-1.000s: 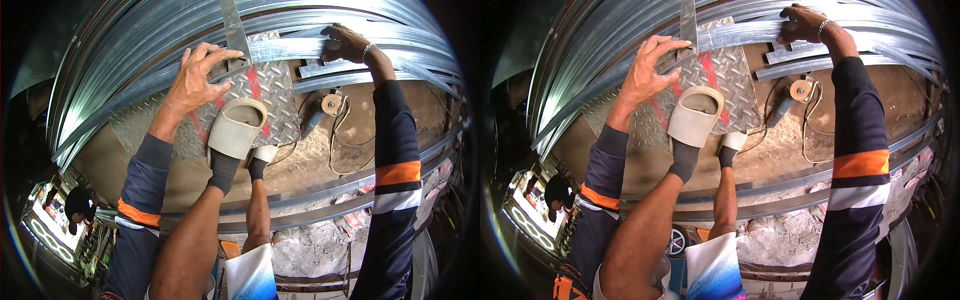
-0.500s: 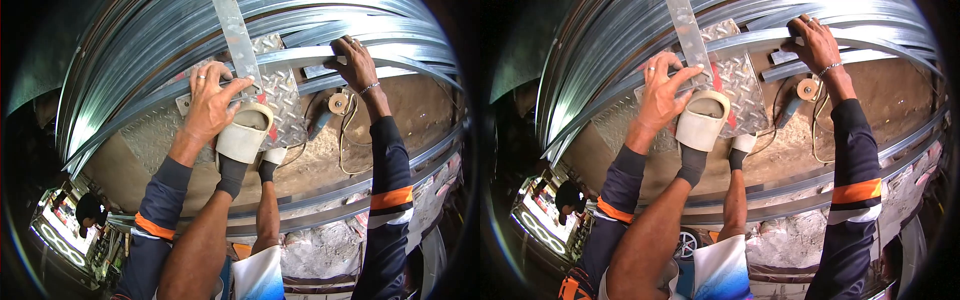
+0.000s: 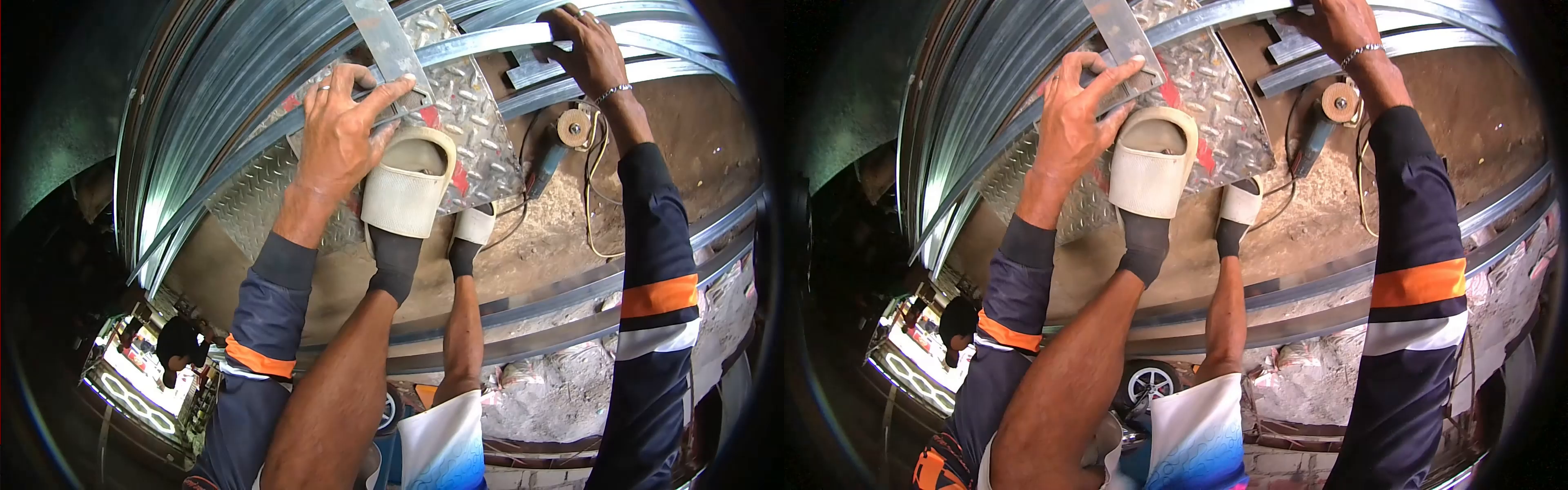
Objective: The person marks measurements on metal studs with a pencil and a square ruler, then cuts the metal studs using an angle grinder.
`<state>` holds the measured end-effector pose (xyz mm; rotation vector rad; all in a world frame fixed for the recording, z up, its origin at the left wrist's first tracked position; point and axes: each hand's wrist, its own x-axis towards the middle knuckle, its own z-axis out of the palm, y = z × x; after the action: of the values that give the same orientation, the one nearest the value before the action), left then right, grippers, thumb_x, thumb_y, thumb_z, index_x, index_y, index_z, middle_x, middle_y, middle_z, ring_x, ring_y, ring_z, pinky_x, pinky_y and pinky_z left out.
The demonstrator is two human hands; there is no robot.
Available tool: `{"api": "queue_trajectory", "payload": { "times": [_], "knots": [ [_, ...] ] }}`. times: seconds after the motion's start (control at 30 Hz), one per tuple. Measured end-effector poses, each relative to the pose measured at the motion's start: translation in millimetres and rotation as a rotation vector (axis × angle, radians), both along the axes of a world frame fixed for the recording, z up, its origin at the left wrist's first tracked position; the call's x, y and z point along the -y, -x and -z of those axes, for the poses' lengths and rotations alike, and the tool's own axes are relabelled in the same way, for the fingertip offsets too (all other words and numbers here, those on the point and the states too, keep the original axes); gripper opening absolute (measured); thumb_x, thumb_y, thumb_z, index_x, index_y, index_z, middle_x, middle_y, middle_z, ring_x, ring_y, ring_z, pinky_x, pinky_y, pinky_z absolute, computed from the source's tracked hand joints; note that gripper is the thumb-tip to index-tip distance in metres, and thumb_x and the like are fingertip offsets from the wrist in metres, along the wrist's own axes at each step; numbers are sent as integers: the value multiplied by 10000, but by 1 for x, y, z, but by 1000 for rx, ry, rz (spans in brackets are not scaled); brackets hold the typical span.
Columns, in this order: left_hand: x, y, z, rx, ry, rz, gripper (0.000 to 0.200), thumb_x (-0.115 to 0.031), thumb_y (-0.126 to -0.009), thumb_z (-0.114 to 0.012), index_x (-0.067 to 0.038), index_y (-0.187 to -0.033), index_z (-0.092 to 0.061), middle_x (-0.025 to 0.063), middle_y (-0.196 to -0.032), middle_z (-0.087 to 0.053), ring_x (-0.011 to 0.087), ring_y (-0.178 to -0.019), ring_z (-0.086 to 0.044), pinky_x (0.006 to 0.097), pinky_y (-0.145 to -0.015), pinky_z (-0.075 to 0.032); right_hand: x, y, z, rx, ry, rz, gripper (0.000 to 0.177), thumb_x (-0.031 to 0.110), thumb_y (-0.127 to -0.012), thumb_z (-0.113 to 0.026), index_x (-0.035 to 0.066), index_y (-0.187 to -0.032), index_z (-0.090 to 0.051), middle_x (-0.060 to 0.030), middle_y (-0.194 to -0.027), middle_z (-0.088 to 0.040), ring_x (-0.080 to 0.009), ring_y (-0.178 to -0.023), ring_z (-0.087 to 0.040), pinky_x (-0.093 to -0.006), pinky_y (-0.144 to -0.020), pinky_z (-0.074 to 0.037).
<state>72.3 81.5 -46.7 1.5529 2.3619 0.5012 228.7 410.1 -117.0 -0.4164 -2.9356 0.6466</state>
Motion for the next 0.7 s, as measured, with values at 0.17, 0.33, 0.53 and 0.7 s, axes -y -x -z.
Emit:
{"api": "queue_trajectory", "payload": {
  "times": [0.17, 0.33, 0.53, 0.7],
  "knots": [
    [3, 3, 7, -30, -9, 45, 634, -143, -753, -849, -294, -1343, -670, 83, -1160, -538, 295, -1085, -565, 451, -918, -437, 8, 8, -6, -85, 65, -20, 310, 65, -702, -805, 39, -970, -651, -112, -836, -630, -314, -781, -631, -433, -694, -510],
    [6, 8, 16, -77, -47, 89, 623, -203, -785, -843, -304, -1371, -657, 75, -1156, -541, 278, -1094, -564, 453, -924, -429, -6, 12, 7, -43, 82, -78, 350, 141, -694, -839, 42, -990, -682, -140, -947, -690, -334, -873, -674, -426, -754, -534],
    [1, 21, 13, -36, -62, 122, 566, -206, -813, -834, -273, -1352, -675, 84, -1117, -546, 246, -936, -599, 358, -654, -527, -28, 14, 37, -7, 9, -96, 466, 313, -753, -809, 13, -1084, -676, -185, -1034, -680, -354, -954, -663, -442, -821, -531],
    [-1, 29, 12, -1, -89, 149, 551, -191, -826, -826, -267, -1351, -678, 82, -1124, -536, 237, -969, -595, 353, -682, -529, -32, 17, 29, 93, 63, -93, 584, 387, -768, -827, 10, -1176, -645, -202, -1116, -664, -354, -1028, -646, -425, -879, -522]
  ]
}}
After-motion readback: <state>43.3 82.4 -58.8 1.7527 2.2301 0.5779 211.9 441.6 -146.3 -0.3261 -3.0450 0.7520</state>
